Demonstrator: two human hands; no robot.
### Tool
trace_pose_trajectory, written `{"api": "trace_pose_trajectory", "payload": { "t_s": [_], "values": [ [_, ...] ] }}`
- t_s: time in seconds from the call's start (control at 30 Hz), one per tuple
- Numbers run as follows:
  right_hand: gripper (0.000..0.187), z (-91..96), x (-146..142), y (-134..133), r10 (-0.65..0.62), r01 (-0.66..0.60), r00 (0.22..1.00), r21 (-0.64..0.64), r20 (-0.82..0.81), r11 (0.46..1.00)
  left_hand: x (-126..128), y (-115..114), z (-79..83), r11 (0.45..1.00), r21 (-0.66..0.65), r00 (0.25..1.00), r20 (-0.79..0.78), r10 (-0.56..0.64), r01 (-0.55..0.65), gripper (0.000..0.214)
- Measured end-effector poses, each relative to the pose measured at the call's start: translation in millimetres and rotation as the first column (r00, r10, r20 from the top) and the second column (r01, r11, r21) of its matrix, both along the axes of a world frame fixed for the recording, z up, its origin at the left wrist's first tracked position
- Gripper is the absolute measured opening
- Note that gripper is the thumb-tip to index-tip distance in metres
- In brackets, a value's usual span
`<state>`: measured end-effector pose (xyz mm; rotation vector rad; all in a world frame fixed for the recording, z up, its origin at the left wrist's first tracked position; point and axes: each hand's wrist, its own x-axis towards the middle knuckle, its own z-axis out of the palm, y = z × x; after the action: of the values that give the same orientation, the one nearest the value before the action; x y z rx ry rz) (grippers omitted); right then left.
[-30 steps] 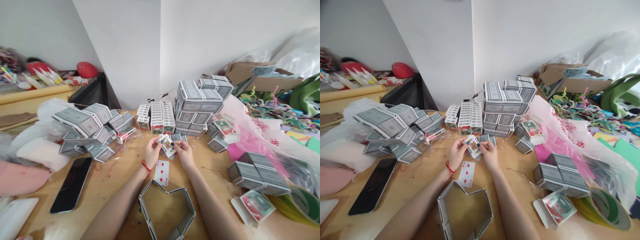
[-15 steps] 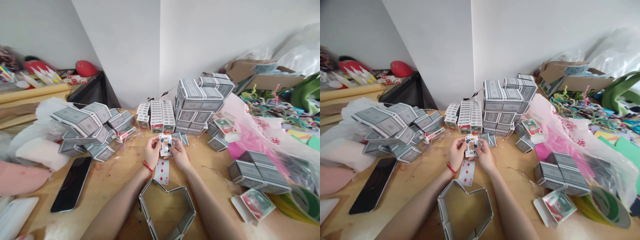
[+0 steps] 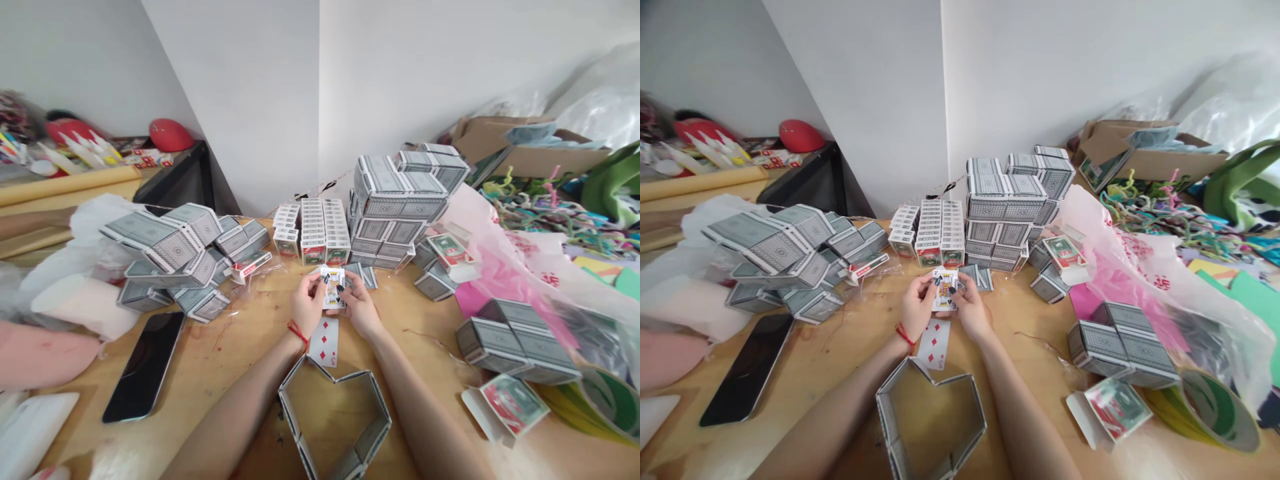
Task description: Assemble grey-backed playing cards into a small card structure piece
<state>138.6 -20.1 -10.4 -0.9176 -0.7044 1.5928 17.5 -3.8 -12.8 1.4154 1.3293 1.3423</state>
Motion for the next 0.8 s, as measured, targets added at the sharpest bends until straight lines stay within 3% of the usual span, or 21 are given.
{"api": "trace_pose_trajectory", "payload": {
  "t_s": [0.8],
  "values": [
    [0.043, 5.7, 0.9, -1.6, -0.005, 0.005, 1.000, -0.011, 0.000, 1.000, 1.0, -0.9, -2.5, 1.000, 0.010, 1.000, -0.002, -0.017, 0.017, 0.023]
  ]
}}
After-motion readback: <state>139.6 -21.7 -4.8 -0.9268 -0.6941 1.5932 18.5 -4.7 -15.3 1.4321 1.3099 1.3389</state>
